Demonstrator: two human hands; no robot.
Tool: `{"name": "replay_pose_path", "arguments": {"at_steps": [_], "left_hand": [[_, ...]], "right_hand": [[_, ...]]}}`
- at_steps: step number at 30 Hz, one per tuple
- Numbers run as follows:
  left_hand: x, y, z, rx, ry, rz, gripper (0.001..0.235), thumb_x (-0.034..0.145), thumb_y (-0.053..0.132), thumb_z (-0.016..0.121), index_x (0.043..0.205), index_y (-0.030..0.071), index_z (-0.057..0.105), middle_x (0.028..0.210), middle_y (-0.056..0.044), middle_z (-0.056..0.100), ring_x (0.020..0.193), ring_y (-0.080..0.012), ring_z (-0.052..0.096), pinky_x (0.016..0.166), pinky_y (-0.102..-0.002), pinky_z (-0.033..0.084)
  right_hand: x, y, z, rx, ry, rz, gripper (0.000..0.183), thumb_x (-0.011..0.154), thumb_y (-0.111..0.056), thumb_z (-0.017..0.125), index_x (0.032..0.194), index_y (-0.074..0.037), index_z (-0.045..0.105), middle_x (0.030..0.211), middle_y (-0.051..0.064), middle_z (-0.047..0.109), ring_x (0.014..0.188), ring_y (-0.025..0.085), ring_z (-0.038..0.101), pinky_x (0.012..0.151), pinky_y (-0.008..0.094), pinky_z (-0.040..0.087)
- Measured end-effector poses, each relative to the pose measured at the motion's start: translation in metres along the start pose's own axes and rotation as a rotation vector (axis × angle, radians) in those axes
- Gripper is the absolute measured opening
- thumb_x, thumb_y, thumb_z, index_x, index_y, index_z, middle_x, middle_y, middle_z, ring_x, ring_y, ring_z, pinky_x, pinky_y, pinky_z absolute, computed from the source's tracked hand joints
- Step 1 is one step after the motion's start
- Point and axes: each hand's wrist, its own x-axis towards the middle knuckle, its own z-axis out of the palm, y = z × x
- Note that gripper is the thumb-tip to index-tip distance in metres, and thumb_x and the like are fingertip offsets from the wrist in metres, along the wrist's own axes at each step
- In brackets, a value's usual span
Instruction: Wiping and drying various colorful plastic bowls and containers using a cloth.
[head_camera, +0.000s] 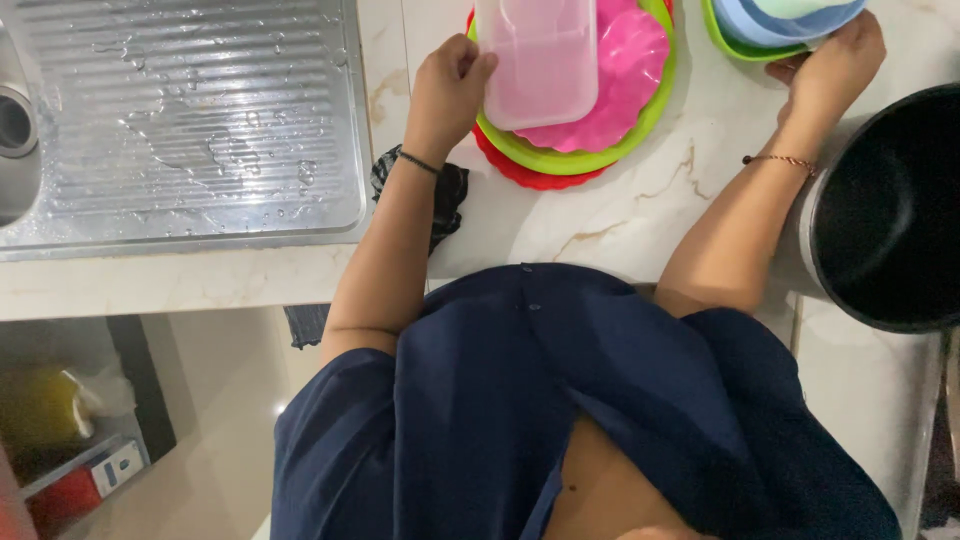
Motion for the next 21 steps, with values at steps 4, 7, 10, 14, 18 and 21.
{"name": "replay_pose_path", "arguments": {"at_steps": [4, 7, 10, 14, 18, 21], "left_hand": [[-0.015, -0.011, -0.026, -0.146, 0.000, -0.005, 0.025, 0.100, 0.020, 0.069, 0.090, -0.001, 0.060, 0.068, -0.004, 0.060, 0.062, -0.0106, 0.052, 0.056, -0.030, 0.044], [-0.029, -0.006, -0.046, -0.237, -0.001, -0.062, 0.021, 0.101, 0.018, 0.067, 0.091, 0.001, 0.061, 0.069, 0.000, 0.062, 0.061, -0.0055, 0.054, 0.055, -0.026, 0.044], [-0.041, -0.003, -0.059, -0.260, 0.000, -0.086, 0.018, 0.102, 0.016, 0.066, 0.091, 0.003, 0.060, 0.070, 0.002, 0.062, 0.061, -0.0038, 0.053, 0.053, -0.024, 0.042], [-0.052, -0.002, -0.067, -0.288, 0.010, -0.078, 0.018, 0.103, 0.014, 0.066, 0.090, 0.003, 0.058, 0.069, 0.002, 0.059, 0.060, -0.0039, 0.053, 0.053, -0.023, 0.042], [-0.059, -0.009, -0.073, -0.331, 0.010, -0.078, 0.017, 0.103, 0.013, 0.066, 0.091, 0.003, 0.058, 0.071, 0.002, 0.058, 0.062, -0.0036, 0.053, 0.053, -0.023, 0.043], [-0.065, -0.014, -0.078, -0.284, 0.034, -0.084, 0.018, 0.103, 0.013, 0.066, 0.090, 0.003, 0.058, 0.069, 0.003, 0.057, 0.059, -0.0040, 0.052, 0.053, -0.023, 0.043]], "right_hand": [[-0.008, -0.021, -0.001, -0.057, -0.062, -0.028, 0.036, 0.114, -0.028, 0.053, 0.121, 0.004, 0.067, 0.102, 0.017, 0.079, 0.071, 0.028, 0.080, 0.060, 0.040, 0.069], [-0.034, -0.068, 0.023, -0.075, -0.154, -0.063, 0.034, 0.115, -0.027, 0.052, 0.123, 0.004, 0.065, 0.106, 0.014, 0.078, 0.078, 0.027, 0.081, 0.065, 0.040, 0.068], [-0.026, -0.036, 0.013, 0.018, -0.295, -0.198, 0.035, 0.113, -0.018, 0.046, 0.135, 0.006, 0.060, 0.127, 0.017, 0.073, 0.105, 0.031, 0.080, 0.080, 0.045, 0.067], [-0.077, -0.110, 0.071, 0.078, -0.340, -0.054, 0.032, 0.104, -0.014, 0.049, 0.126, 0.005, 0.062, 0.121, 0.014, 0.076, 0.099, 0.029, 0.084, 0.071, 0.044, 0.067], [-0.092, -0.088, 0.083, 0.065, -0.421, -0.070, 0.031, 0.116, -0.016, 0.051, 0.127, 0.009, 0.066, 0.115, 0.019, 0.076, 0.098, 0.034, 0.079, 0.078, 0.048, 0.070], [-0.106, -0.091, 0.102, 0.004, -0.459, 0.029, 0.033, 0.114, -0.020, 0.051, 0.122, 0.006, 0.069, 0.111, 0.014, 0.078, 0.095, 0.027, 0.081, 0.073, 0.042, 0.066]]}}
